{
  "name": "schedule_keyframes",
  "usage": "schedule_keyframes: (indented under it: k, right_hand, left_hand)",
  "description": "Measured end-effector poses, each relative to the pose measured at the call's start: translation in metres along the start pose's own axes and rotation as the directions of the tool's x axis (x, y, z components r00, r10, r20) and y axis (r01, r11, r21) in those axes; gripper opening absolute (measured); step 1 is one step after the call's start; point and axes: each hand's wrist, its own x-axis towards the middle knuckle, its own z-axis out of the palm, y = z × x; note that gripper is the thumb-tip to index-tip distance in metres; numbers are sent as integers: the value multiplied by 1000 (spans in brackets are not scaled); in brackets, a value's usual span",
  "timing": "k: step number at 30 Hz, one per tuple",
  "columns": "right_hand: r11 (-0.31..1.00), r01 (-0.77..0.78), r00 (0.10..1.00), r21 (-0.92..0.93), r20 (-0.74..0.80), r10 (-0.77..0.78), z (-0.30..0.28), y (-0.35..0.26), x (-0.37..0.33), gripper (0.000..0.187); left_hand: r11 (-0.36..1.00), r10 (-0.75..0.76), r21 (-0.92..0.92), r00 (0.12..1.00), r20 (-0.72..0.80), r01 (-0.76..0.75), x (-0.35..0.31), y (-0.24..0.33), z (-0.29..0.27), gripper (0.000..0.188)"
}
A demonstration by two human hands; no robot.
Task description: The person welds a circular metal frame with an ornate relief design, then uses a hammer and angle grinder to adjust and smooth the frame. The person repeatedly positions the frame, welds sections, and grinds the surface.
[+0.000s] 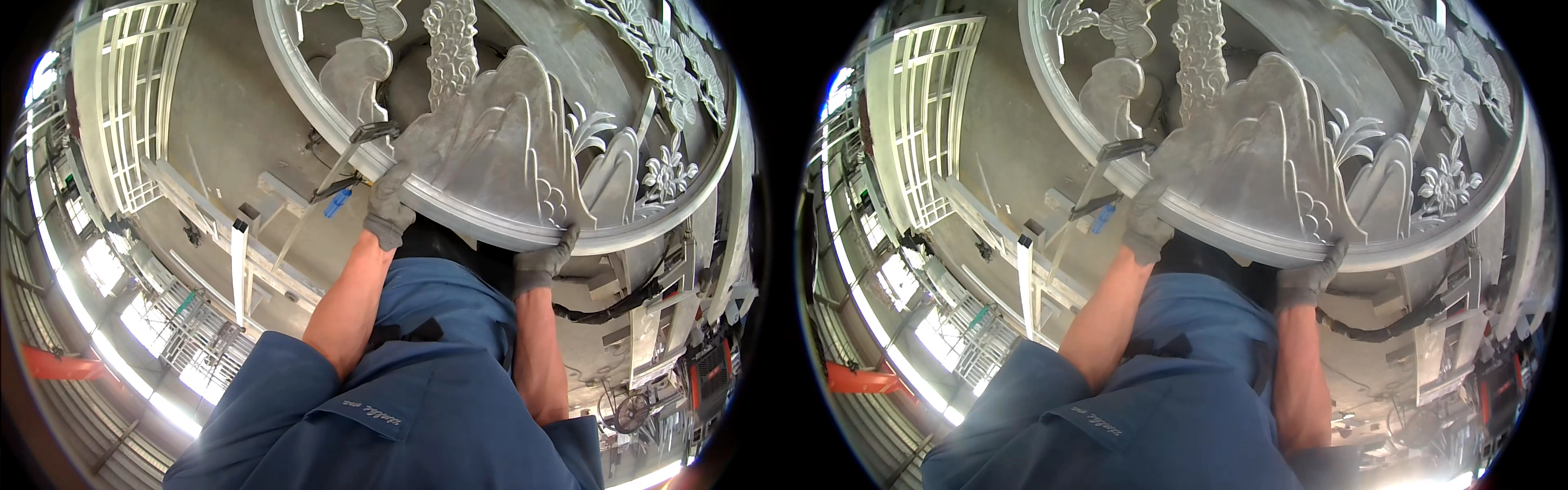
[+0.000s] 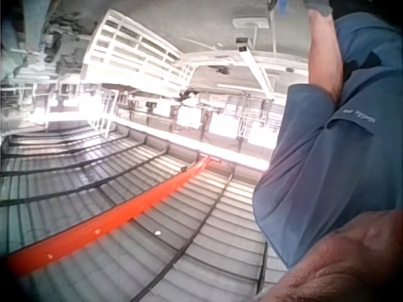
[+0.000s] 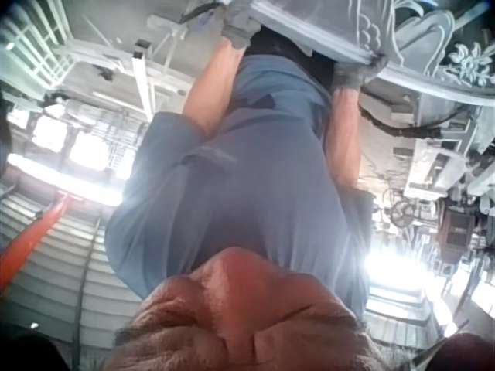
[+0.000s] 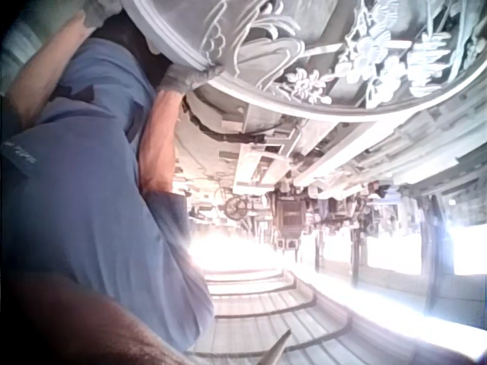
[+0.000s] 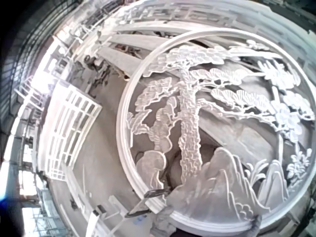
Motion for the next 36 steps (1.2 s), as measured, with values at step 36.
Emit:
schedule_keyframes:
  k: [36]
  right_hand:
    - [250,185,868,-950,39,-494,-426,-491,273,34]
  left_hand:
    - [953,116,274,991,59,-128,-9,2,13,48]
